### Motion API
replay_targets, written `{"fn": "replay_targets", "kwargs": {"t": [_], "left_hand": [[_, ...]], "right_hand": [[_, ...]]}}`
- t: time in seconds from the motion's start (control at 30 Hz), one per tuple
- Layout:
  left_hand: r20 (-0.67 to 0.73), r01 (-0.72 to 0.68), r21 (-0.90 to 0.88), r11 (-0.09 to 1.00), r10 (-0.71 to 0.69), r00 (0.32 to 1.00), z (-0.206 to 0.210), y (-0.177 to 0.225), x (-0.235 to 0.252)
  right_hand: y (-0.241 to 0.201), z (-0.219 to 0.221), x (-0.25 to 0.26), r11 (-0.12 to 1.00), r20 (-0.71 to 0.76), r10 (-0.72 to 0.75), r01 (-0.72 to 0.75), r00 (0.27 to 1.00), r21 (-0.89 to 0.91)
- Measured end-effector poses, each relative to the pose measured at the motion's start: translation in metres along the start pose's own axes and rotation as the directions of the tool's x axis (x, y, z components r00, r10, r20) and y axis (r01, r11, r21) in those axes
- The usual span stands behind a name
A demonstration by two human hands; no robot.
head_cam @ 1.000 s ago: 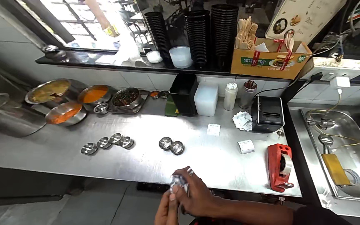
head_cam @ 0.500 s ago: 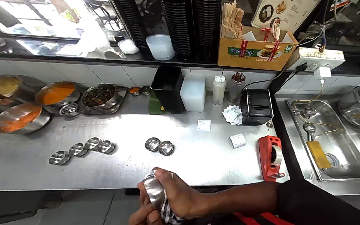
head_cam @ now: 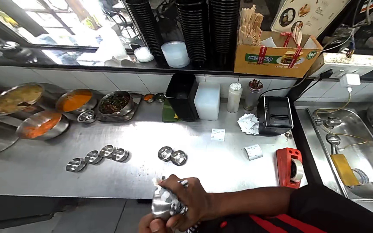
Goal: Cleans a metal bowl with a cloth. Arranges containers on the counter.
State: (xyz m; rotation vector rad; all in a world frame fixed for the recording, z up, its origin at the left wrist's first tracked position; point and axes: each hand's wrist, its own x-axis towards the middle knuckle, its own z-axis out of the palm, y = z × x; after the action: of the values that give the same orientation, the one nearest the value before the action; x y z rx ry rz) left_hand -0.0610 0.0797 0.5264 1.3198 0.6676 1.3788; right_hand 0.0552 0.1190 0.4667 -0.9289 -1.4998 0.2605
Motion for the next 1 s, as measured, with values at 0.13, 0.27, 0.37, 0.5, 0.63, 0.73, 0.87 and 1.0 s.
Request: {"fn": "replay_targets", "kwargs": {"t": [0.13,0.27,0.37,0.5,0.63,0.73,0.87,1.0], "left_hand": [[0.034,-0.177,0.326,0.929,0.175,0.984,0.002,-0.037,0.003],[0.217,-0.281,0.499,0.820,0.195,0.956,-0.021,-0.072,0.004],[0.247,-0.177,0.462,0.869,0.065,0.967,-0.036,-0.065,-0.008],[0.019,0.043,0.327,0.944,-0.052,0.998,-0.033,-0.043,-0.013],[-0.237,0.169,0.083,0.982,-0.145,0.961,0.001,-0.018,0.001],[-0.153,0.096,0.027,0.995,-0.091,0.984,0.009,-0.009,0.003],[0.010,-0.101,0.230,0.968,0.101,0.995,0.006,-0.006,-0.009],[0.211,-0.240,0.414,0.878,0.163,0.964,-0.027,-0.033,-0.017]], "right_hand": [[-0.023,-0.020,0.014,0.674,0.311,0.621,-0.693,0.719,0.257],[-0.013,-0.041,0.036,-0.303,0.770,0.638,-0.926,-0.020,0.227],[-0.013,-0.041,0.016,-0.255,0.774,0.633,-0.944,0.001,0.210],[-0.025,-0.031,0.002,0.426,0.573,0.723,-0.902,0.387,0.071],[-0.028,-0.020,-0.015,0.841,0.415,0.495,-0.541,0.763,-0.008],[-0.020,-0.013,-0.022,0.943,0.204,0.325,-0.333,0.923,0.006],[-0.040,-0.009,-0.024,0.869,0.138,0.456,-0.473,0.879,0.144],[-0.053,-0.025,0.009,-0.167,0.683,0.711,-0.903,0.168,0.396]]}}
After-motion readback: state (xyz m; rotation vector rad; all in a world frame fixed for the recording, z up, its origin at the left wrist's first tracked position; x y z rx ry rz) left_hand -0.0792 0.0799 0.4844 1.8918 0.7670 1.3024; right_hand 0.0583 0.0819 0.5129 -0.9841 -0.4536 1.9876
